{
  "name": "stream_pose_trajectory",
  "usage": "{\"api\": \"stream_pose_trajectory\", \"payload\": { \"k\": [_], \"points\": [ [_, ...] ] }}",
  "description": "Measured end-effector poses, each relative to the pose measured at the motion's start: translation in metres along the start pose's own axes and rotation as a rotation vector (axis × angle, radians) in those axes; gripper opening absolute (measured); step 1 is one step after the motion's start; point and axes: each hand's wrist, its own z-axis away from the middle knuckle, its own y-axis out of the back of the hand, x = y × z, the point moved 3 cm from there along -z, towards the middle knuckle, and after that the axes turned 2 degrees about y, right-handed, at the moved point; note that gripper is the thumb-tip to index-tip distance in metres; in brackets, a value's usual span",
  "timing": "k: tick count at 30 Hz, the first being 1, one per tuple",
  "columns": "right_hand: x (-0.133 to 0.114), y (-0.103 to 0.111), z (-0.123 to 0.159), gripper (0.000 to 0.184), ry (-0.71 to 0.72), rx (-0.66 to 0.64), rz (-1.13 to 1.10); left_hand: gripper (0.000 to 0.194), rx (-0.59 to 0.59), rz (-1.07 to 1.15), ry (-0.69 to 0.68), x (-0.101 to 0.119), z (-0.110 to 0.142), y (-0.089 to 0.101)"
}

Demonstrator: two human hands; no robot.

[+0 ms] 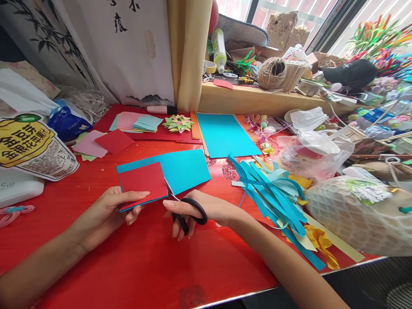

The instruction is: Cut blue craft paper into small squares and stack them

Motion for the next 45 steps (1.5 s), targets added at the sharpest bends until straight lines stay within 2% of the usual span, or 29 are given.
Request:
{"api": "stream_pose_trajectory", "payload": {
  "k": [5, 10, 22, 29, 34, 39, 45],
  "points": [
    [0.0, 0.004, 0.001, 0.055, 0.024, 0.03, -0.077, 0.011, 0.014, 0.012, 0.037, -0.002, 0.0, 0.0],
    [-0.002, 0.003, -0.001, 0.061, 0.03, 0.034, -0.023, 0.016, -0.04, -0.023, 0.048, -0.005, 0.003, -0.005],
    [0.001, -0.003, 0.004, 0.057, -0.007, 0.288, 0.113, 0.023, -0.021, -0.014, 0.031, -0.003, 0.01, -0.009],
    [-0.009, 0.004, 0.017, 0.052, -0.105, 0.224, 0.234, 0.023, 0.007, -0.023, 0.016, -0.01, 0.008, -0.008],
    [-0.013, 0.017, 0.024, 0.05, -0.144, 0.097, 0.31, 0.025, -0.005, -0.033, 0.016, -0.012, 0.007, -0.007],
    [-0.009, 0.019, 0.017, 0.054, -0.107, 0.032, 0.238, 0.025, 0.007, -0.017, 0.008, -0.01, 0.006, -0.006],
    [-0.001, 0.014, 0.005, 0.058, -0.026, 0.035, 0.093, 0.019, 0.003, 0.037, 0.023, -0.011, 0.007, -0.006]
  ]
}}
